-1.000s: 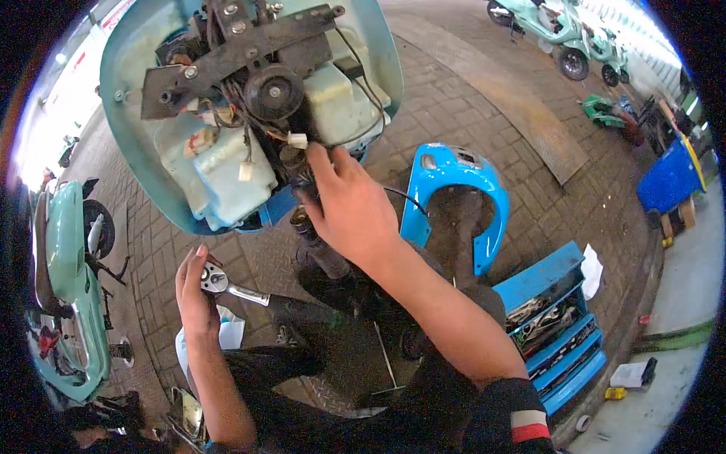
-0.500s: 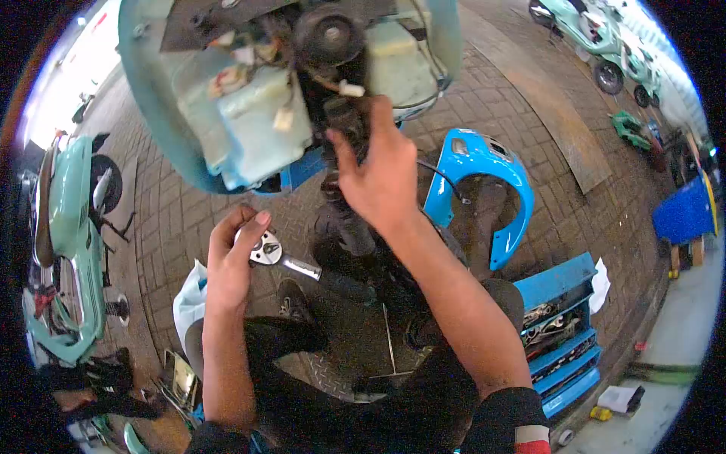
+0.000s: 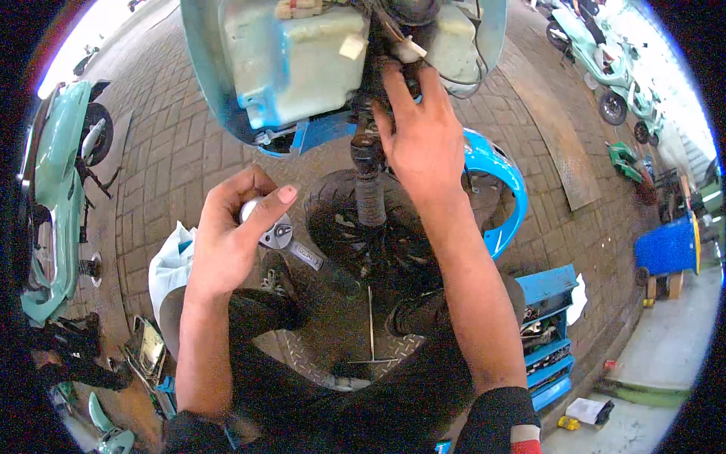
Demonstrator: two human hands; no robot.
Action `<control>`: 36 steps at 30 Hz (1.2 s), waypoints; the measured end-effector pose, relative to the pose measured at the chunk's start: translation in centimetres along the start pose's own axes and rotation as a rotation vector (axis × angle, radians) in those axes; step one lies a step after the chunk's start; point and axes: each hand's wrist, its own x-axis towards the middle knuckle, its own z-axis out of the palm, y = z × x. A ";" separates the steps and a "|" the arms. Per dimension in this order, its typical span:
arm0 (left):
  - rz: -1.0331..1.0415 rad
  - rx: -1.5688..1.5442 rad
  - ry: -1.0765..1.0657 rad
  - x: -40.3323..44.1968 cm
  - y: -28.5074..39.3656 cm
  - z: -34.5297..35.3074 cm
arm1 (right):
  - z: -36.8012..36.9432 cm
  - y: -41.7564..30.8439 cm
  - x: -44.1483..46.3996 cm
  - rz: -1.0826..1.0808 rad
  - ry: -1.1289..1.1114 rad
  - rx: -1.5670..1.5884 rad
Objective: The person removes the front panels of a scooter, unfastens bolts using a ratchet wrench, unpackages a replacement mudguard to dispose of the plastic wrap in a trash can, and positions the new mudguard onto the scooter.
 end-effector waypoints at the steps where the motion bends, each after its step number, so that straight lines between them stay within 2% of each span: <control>1: 0.016 0.032 0.007 0.0 -0.2 -0.1 | 0.2 0.3 0.0 -0.045 0.018 -0.011; 3: 0.034 0.065 0.012 0.0 -0.3 -0.1 | 0.6 0.8 0.2 -0.087 0.039 -0.025; 10: -0.003 0.036 0.017 0.1 -0.5 0.2 | 0.7 1.9 1.1 -0.035 0.022 0.054; 12: -0.013 0.046 0.022 0.3 -0.8 0.3 | 0.5 2.4 1.6 -0.151 0.037 0.105; 15: 0.037 0.080 0.035 0.7 -1.0 0.6 | 0.7 2.9 1.5 -0.193 0.044 0.103; 22: 0.015 0.070 0.003 0.8 -0.7 1.3 | 0.9 1.6 2.0 -0.007 0.100 0.084; 27: 0.045 0.026 0.002 0.6 -1.1 1.4 | 0.7 1.2 2.3 -0.068 0.123 0.050; 33: 0.020 0.090 -0.004 0.6 -1.1 1.7 | 0.2 -0.1 3.2 0.143 0.044 -0.074; 36: 0.050 0.104 -0.012 0.6 -1.3 1.6 | -0.5 1.0 4.2 0.086 0.103 -0.024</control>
